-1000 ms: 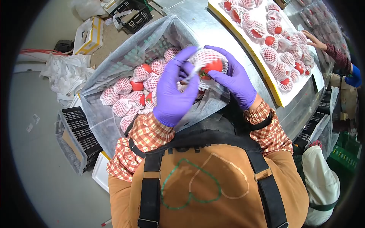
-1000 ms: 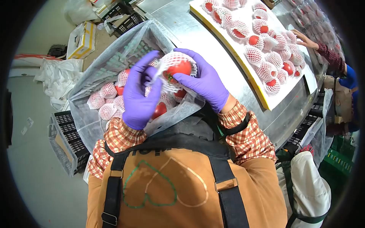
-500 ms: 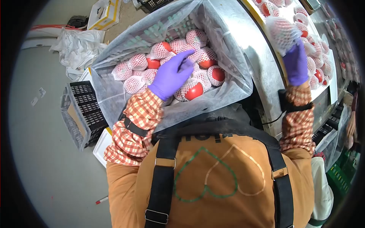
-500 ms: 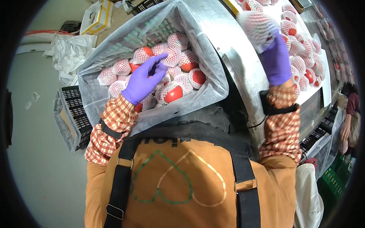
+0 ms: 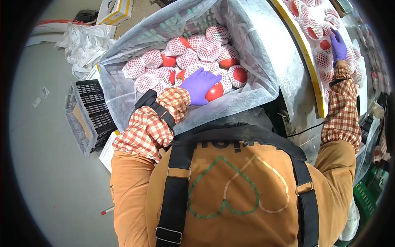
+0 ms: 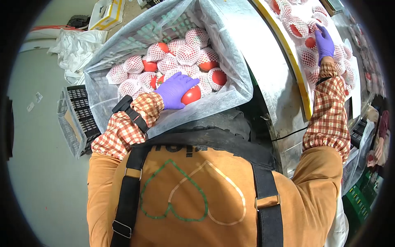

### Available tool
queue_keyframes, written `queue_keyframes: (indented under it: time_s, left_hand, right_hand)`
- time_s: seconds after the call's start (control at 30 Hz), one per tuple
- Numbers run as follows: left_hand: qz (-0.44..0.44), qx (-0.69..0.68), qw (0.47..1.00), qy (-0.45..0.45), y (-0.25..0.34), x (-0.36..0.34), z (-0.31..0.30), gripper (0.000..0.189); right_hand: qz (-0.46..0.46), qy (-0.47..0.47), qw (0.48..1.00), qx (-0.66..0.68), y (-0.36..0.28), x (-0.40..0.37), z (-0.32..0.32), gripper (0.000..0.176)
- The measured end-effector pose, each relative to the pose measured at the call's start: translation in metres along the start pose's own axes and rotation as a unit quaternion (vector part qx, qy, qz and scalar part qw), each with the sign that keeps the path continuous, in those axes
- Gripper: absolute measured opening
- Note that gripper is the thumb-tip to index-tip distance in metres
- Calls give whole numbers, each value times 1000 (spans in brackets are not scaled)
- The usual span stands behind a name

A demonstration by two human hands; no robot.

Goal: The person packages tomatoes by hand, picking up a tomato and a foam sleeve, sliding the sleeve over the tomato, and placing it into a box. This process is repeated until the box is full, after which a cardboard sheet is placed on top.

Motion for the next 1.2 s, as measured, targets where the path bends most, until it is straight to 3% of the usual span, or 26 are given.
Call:
queue_keyframes:
  time_s: [0.07, 0.13, 0.2, 0.23, 0.3, 0.43, 0.5, 0.6, 0.7, 0.73, 0.8, 0.83, 0.87, 0.93, 0.97, 1.03, 1.07, 1.13, 1.2]
  left_hand:
    - [13, -7, 999, 32, -4, -5, 0, 88]
    - [-22, -109, 992, 56, -13, -11, -9, 83]
    - [-20, -101, 990, 92, -17, -13, -5, 83]
    - [-22, -94, 987, 129, -20, -15, -9, 83]
    - [2, -54, 993, 108, -6, -10, -12, 83]
    - [38, -15, 996, 74, 10, -2, -9, 82]
    - [42, -18, 998, 47, 8, -5, -7, 81]
    - [15, -127, 988, 87, -11, -16, -19, 73]
    - [-36, -399, 903, 153, -41, -29, -36, 69]
    - [-33, -396, 905, 156, -37, -35, -45, 69]
    - [-82, -536, 812, 216, -49, -52, -63, 67]
    - [-49, -522, 803, 285, -50, -59, -81, 69]
    - [-43, -518, 804, 288, -46, -62, -85, 69]
    - [-50, -533, 755, 379, -40, -81, -113, 73]
    - [-57, -564, 730, 382, -35, -85, -118, 78]
    - [-50, -558, 727, 397, -29, -85, -117, 80]
    - [-48, -553, 723, 410, -26, -87, -118, 82]
    - [-58, -528, 740, 412, -17, -90, -118, 87]
    - [-109, -421, 792, 428, -11, -97, -127, 92]
  right_hand:
    - [-159, 26, 987, 16, -72, -25, 18, 37]
    - [-123, -10, 987, 104, -142, -67, 50, 34]
    - [-64, -79, 965, 243, -197, -113, 90, 34]
    - [-52, -136, 960, 239, -227, -139, 113, 35]
    - [-49, -232, 944, 227, -267, -177, 149, 35]
    - [-60, -312, 906, 281, -289, -228, 202, 36]
    - [-21, -333, 883, 331, -296, -244, 216, 38]
    - [15, -326, 872, 365, -303, -259, 222, 39]
    - [76, -306, 857, 409, -301, -268, 228, 42]
    - [118, -293, 841, 440, -297, -272, 232, 44]
    - [161, -264, 833, 459, -281, -278, 244, 53]
    - [180, -247, 830, 467, -281, -282, 245, 55]
    - [199, -230, 826, 474, -284, -285, 247, 58]
    - [200, -213, 823, 488, -293, -286, 254, 63]
    - [203, -230, 820, 483, -301, -290, 262, 66]
    - [202, -266, 815, 473, -316, -294, 278, 70]
    - [149, -282, 797, 513, -327, -292, 285, 70]
    - [130, -262, 821, 491, -333, -292, 286, 61]
    - [94, -249, 831, 488, -335, -290, 281, 55]
Point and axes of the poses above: each hand's wrist, its own x-axis towards the middle knuckle, its own z-axis out of the palm, y = z × x, the point moved 10 cm from there along x, towards the middle knuckle, and after that the axes turned 7 degrees about x, right-handed, at the moved point
